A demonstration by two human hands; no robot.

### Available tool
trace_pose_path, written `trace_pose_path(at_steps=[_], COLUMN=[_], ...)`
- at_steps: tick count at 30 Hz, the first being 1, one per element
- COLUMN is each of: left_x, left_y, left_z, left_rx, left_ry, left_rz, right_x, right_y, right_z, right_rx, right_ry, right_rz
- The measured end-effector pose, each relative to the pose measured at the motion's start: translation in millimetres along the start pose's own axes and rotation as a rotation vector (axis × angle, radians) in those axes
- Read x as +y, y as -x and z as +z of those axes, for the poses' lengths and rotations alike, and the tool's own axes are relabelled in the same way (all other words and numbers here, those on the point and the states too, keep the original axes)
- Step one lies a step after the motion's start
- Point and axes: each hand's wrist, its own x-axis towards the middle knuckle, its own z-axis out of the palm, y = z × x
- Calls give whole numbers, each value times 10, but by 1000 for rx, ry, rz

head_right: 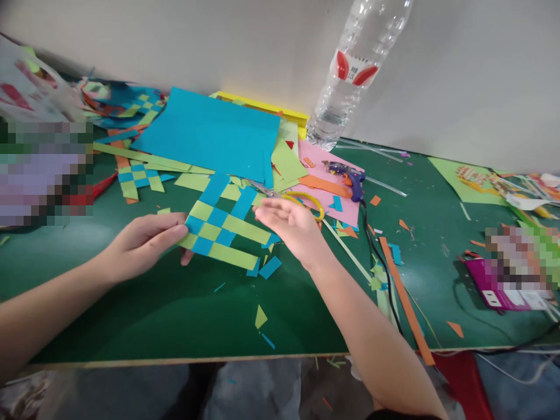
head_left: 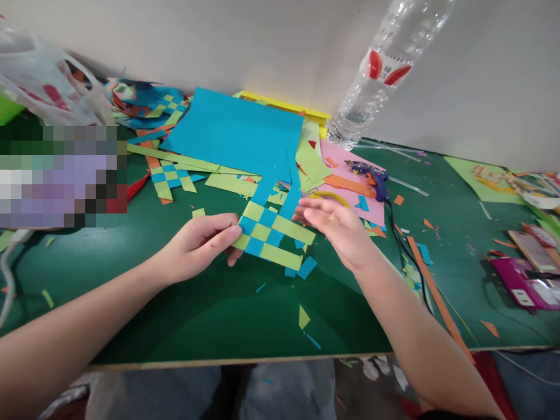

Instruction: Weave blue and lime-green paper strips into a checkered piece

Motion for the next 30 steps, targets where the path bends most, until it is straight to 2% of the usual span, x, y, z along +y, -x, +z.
trace_pose_path(at_steps=[4,9,18,24,30], left_x=[-8,-24,6,12,7], left_y=[0,-10,-93,-124,-135], left_z=[-9,-26,-2,26,37], left_rx=[-71,-145,-65,-66,-50], left_ry=[25,47,-29,-79,-112], left_rz=[4,4,-75,-153,-141], right_x=[33,107,142,166,165], right_y=[30,50,38,47,66], right_z=[86,113,111,139,151], right_rx=[-109,-154,-36,-25,-15], right_ry=[-121,-31,-4,-46,-35], right_rz=[152,179,89,71,80])
